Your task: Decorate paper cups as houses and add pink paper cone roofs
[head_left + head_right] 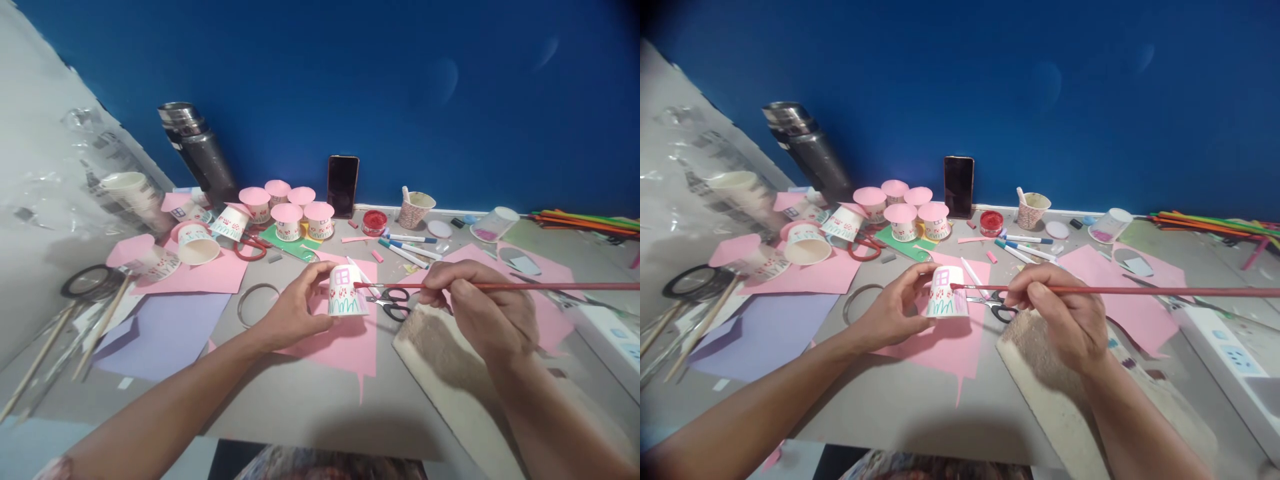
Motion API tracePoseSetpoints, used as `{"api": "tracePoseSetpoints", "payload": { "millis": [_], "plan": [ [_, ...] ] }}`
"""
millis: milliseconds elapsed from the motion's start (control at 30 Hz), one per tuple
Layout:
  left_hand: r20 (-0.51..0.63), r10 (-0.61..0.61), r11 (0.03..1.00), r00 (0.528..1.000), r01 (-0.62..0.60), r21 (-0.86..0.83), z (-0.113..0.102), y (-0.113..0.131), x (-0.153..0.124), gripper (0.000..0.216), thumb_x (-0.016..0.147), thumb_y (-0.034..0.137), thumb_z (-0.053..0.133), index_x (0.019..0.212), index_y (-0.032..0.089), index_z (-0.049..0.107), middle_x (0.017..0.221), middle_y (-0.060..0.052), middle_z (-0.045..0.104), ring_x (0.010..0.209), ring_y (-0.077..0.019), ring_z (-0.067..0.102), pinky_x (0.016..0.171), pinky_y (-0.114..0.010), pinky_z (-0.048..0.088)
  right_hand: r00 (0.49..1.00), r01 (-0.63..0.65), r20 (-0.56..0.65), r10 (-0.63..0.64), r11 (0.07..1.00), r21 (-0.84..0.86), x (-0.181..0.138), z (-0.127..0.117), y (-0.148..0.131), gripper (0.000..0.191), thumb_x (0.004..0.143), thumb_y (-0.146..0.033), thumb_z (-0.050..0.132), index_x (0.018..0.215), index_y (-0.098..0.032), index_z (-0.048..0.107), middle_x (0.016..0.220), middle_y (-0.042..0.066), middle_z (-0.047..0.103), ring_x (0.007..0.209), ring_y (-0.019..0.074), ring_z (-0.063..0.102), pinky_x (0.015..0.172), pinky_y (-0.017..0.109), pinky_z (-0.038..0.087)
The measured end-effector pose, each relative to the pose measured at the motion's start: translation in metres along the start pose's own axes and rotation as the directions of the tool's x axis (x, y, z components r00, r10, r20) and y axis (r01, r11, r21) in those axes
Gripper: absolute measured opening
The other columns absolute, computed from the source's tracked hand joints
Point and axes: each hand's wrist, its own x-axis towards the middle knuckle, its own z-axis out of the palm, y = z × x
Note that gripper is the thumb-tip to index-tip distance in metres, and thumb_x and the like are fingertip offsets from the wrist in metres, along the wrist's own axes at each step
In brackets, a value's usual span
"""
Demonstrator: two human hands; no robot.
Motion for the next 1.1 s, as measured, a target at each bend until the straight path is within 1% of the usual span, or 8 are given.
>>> {"api": "tracePoseSetpoints", "payload": {
  "millis": [133, 267, 433, 567, 633, 767, 900, 1100],
  "plan": [
    [0.019, 0.005, 1.0, 1.0, -0.005, 0.03, -0.0001, 0.0001, 0.0001, 0.08, 0.074, 0.009, 0.077, 0.147, 0.029, 0.053, 0.15, -0.011, 0.057, 0.14, -0.0327, 0.056, 0.12, -0.051, 0.045, 0.999, -0.025, 0.028, 0.025, 1.0, -0.007, -0.0002, 0.002, 0.001, 0.026, 0.103, -0.038, 0.062, 0.092, -0.023, 0.08, 0.077, 0.006, 0.071, 0.07, 0.0204, 0.062, 0.06, 0.033, 0.049],
    [0.022, 0.002, 0.999, 1.0, -0.003, 0.044, -0.0003, 0.0011, -0.0005, 0.079, 0.075, 0.01, 0.077, 0.147, 0.03, 0.052, 0.151, -0.01, 0.056, 0.141, -0.0317, 0.055, 0.121, -0.05, 0.045, 0.999, -0.016, 0.029, 0.016, 1.0, 0.006, 0.0005, 0.0011, 0.0019, 0.025, 0.104, -0.035, 0.061, 0.092, -0.024, 0.08, 0.078, 0.005, 0.072, 0.071, 0.02, 0.063, 0.06, 0.033, 0.049],
    [0.004, -0.001, 0.999, 1.0, 0.001, 0.041, -0.0006, 0.0006, -0.0018, 0.081, 0.074, 0.009, 0.076, 0.148, 0.032, 0.052, 0.152, -0.009, 0.054, 0.143, -0.0328, 0.053, 0.119, -0.049, 0.046, 0.998, 0.017, -0.055, -0.015, 0.999, 0.039, 0.002, -0.0005, 0.0013, 0.023, 0.103, -0.035, 0.063, 0.092, -0.024, 0.08, 0.077, 0.005, 0.072, 0.071, 0.0198, 0.064, 0.059, 0.033, 0.048],
    [-0.007, 0.024, 0.998, 1.0, -0.024, 0.056, 0.0003, 0.0017, -0.0007, 0.079, 0.075, 0.007, 0.077, 0.147, 0.033, 0.053, 0.153, -0.009, 0.055, 0.142, -0.0323, 0.055, 0.12, -0.049, 0.045, 0.984, -0.006, -0.175, 0.017, 0.998, 0.062, 0.0058, 0.0005, 0.0031, 0.024, 0.1, -0.04, 0.066, 0.091, -0.022, 0.079, 0.076, 0.006, 0.072, 0.07, 0.0206, 0.065, 0.057, 0.033, 0.048],
    [0.0, 0.041, 0.999, 0.999, -0.041, 0.033, 0.0012, 0.0026, 0.0, 0.078, 0.076, 0.007, 0.076, 0.146, 0.032, 0.053, 0.152, -0.009, 0.056, 0.142, -0.0319, 0.055, 0.121, -0.049, 0.044, 0.977, -0.017, -0.21, 0.033, 0.997, 0.077, 0.0069, 0.0012, 0.0043, 0.026, 0.1, -0.041, 0.066, 0.09, -0.022, 0.079, 0.075, 0.006, 0.072, 0.069, 0.0207, 0.065, 0.057, 0.033, 0.048],
    [0.015, 0.028, 1.0, 1.0, -0.027, -0.005, 0.0023, 0.0044, -0.0003, 0.077, 0.076, 0.005, 0.075, 0.146, 0.029, 0.053, 0.15, -0.011, 0.057, 0.144, -0.0317, 0.054, 0.121, -0.049, 0.043, 0.99, -0.016, -0.136, 0.03, 0.995, 0.1, 0.0038, 0.0029, 0.0045, 0.028, 0.1, -0.044, 0.066, 0.088, -0.022, 0.078, 0.074, 0.006, 0.072, 0.067, 0.0198, 0.065, 0.057, 0.031, 0.05],
    [0.011, 0.008, 1.0, 1.0, -0.007, -0.018, 0.0021, 0.0055, -0.001, 0.076, 0.075, 0.005, 0.075, 0.144, 0.028, 0.053, 0.148, -0.012, 0.058, 0.142, -0.0318, 0.055, 0.119, -0.049, 0.046, 0.998, -0.017, -0.065, 0.021, 0.998, 0.058, -0.0001, 0.0039, 0.0039, 0.028, 0.101, -0.043, 0.065, 0.089, -0.022, 0.079, 0.075, 0.005, 0.074, 0.067, 0.0195, 0.066, 0.059, 0.032, 0.053],
    [0.02, 0.021, 0.999, 1.0, -0.021, -0.027, 0.0019, 0.0051, 0.0007, 0.075, 0.076, 0.008, 0.078, 0.145, 0.028, 0.053, 0.15, -0.012, 0.057, 0.142, -0.0324, 0.055, 0.119, -0.049, 0.044, 0.999, -0.028, -0.038, 0.028, 0.999, 0.018, 0.0011, 0.004, 0.0059, 0.03, 0.101, -0.044, 0.064, 0.087, -0.022, 0.078, 0.074, 0.005, 0.073, 0.067, 0.0199, 0.066, 0.058, 0.031, 0.053]
  ]
}}
